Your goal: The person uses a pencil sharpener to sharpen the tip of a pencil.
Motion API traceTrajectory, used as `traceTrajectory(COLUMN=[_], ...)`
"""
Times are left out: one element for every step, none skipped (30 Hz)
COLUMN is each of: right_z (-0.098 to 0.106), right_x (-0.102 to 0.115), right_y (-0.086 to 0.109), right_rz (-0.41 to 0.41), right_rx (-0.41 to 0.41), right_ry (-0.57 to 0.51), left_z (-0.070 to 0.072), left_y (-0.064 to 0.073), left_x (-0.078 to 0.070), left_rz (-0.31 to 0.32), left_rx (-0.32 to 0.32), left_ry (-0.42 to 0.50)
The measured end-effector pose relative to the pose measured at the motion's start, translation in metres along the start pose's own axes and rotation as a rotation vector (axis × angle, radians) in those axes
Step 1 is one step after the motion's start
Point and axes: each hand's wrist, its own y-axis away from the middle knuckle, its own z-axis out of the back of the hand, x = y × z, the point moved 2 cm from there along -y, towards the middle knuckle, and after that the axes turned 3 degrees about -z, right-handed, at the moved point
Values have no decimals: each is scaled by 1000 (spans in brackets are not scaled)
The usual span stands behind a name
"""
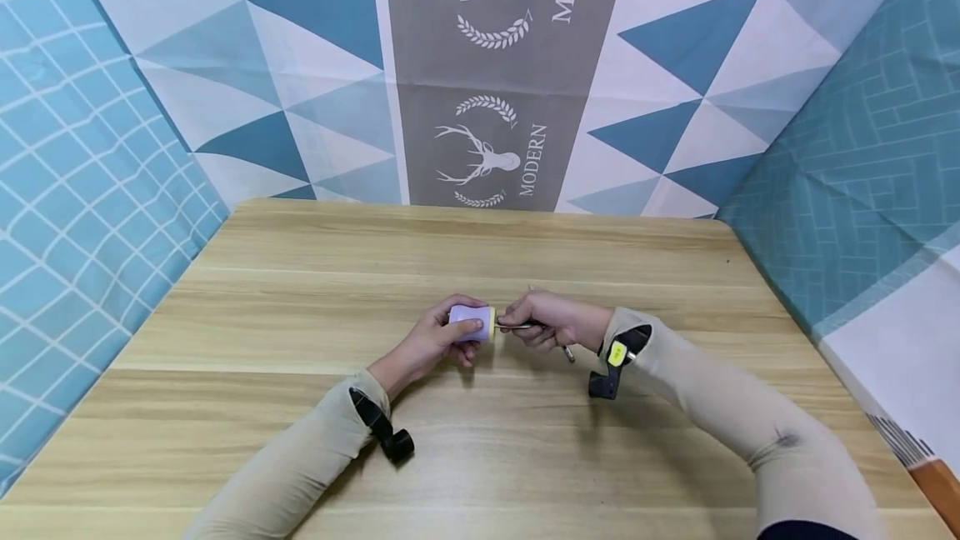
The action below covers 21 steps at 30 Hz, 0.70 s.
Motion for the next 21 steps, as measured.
traceTrajectory(right_z=[1, 2, 2, 3, 3, 4, 4, 4, 4, 4, 4, 4, 5, 5, 5, 5, 5, 5, 5, 4, 4], right_x=[-1, -2, -3, -3, -4, -4, -4, -4, -4, -2, -1, 0, 1, 2, 2, 2, 0, -1, -3, -6, -8], right_y=[0, 0, 0, 1, 2, 3, 4, 6, 7, 10, 12, 15, 18, 21, 24, 27, 29, 31, 32, 33, 33], right_rz=[-35, -63, -76, -79, -74, -64, -47, -23, 8, 42, 77, 120, 170, 227, 295, 369, 453, 548, 643, 747, 851], right_rx=[28, 49, 60, 71, 76, 72, 67, 51, 30, 4, -30, -62, -99, -139, -175, -210, -238, -267, -299, -324, -351], right_ry=[-27, -45, -54, -51, -38, -17, 16, 65, 129, 210, 298, 390, 485, 579, 670, 758, 838, 922, 1017, 1118, 1222], left_z=[0, -1, -1, -2, -2, -3, -3, -4, -3, -3, -3, -3, -2, -1, -1, 0, 0, 1, 1, 1, 2], left_y=[0, -1, -1, -1, -2, -2, -2, -2, -2, -1, 0, 0, 1, 1, 1, 1, 1, 0, 0, -1, -1], left_x=[0, 1, 1, 2, 3, 3, 3, 3, 3, 3, 2, 1, 1, 0, -1, -1, -1, -2, -2, -2, -2], left_rz=[-11, -18, -23, -25, -23, -19, -14, -9, -4, -1, 4, 7, 10, 14, 18, 21, 23, 25, 26, 28, 28], left_rx=[5, 9, 15, 20, 21, 21, 19, 16, 11, 4, -6, -11, -16, -19, -22, -23, -23, -21, -21, -20, -21], left_ry=[-10, -21, -28, -31, -29, -28, -21, -16, -10, -5, 1, 5, 9, 16, 25, 35, 46, 53, 60, 67, 73])
